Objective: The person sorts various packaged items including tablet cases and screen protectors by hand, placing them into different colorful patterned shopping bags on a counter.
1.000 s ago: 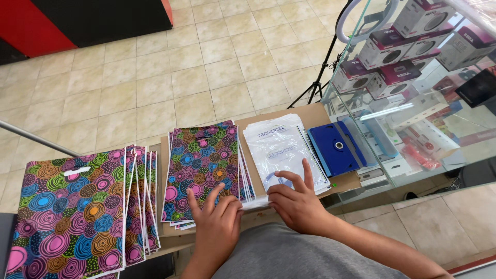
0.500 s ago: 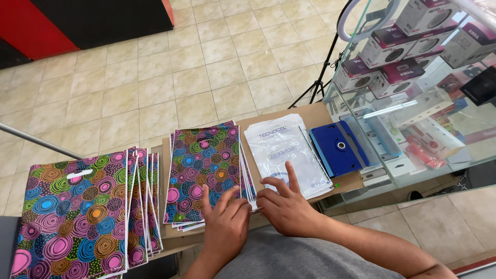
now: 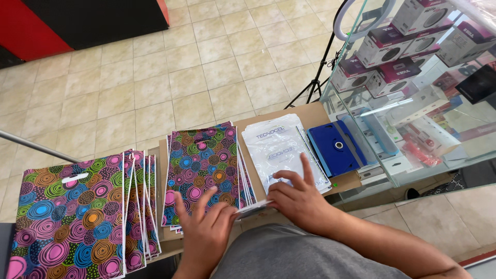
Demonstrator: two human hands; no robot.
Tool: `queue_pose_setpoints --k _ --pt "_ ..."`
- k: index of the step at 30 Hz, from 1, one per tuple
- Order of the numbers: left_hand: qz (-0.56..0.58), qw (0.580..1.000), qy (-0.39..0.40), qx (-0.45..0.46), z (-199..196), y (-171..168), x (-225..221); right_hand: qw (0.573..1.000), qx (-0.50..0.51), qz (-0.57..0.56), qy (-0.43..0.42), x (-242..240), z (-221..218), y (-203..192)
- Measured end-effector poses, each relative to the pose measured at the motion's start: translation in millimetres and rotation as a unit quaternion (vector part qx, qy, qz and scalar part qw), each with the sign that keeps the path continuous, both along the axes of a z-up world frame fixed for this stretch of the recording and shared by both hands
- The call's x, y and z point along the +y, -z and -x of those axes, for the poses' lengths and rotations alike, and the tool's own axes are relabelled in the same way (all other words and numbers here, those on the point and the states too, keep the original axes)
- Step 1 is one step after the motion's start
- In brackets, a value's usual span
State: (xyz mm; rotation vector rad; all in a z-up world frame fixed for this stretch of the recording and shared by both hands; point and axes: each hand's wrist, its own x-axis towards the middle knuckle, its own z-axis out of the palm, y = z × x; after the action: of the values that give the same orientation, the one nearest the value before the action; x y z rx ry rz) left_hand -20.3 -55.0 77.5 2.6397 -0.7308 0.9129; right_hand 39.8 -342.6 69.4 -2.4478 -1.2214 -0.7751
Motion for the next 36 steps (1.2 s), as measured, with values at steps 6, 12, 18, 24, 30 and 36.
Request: queue_pose_setpoints --k 6,12,18,24,30,36 --pt "-0.009 0.999 -0.035 -0.029 6.9 -2.2 26.3 0.999 -0.042 -0.010 0.023 -26.9 -2.4 -15.8" --pt "0.183 0.891 -0.334 0.248 24.6 -14.9 139.9 0.674 0.320 0.512 0.425 -54.6 -49.7 -122.5" --pt "0.096 0.790 -0.383 0.469 86.3 193.9 419.0 0.926 0.037 -0.114 0.359 -211.0 -8.7 12.6" --pt "0.062 0.978 -0.148 -0.132 66.6 -7.1 160.2 0.949 0.210 -0.135 0.190 -120.8 -17.1 11.5" --pt "0.118 0.979 -0.123 -0.108 39.2 -55.4 75.4 0.850 0.522 0.006 0.069 -34.0 7.3 5.8" --pt "0.199 0.973 0.065 -0.101 21.3 -47.5 33.0 0.782 0.562 -0.267 0.027 -29.2 5.4 80.9"
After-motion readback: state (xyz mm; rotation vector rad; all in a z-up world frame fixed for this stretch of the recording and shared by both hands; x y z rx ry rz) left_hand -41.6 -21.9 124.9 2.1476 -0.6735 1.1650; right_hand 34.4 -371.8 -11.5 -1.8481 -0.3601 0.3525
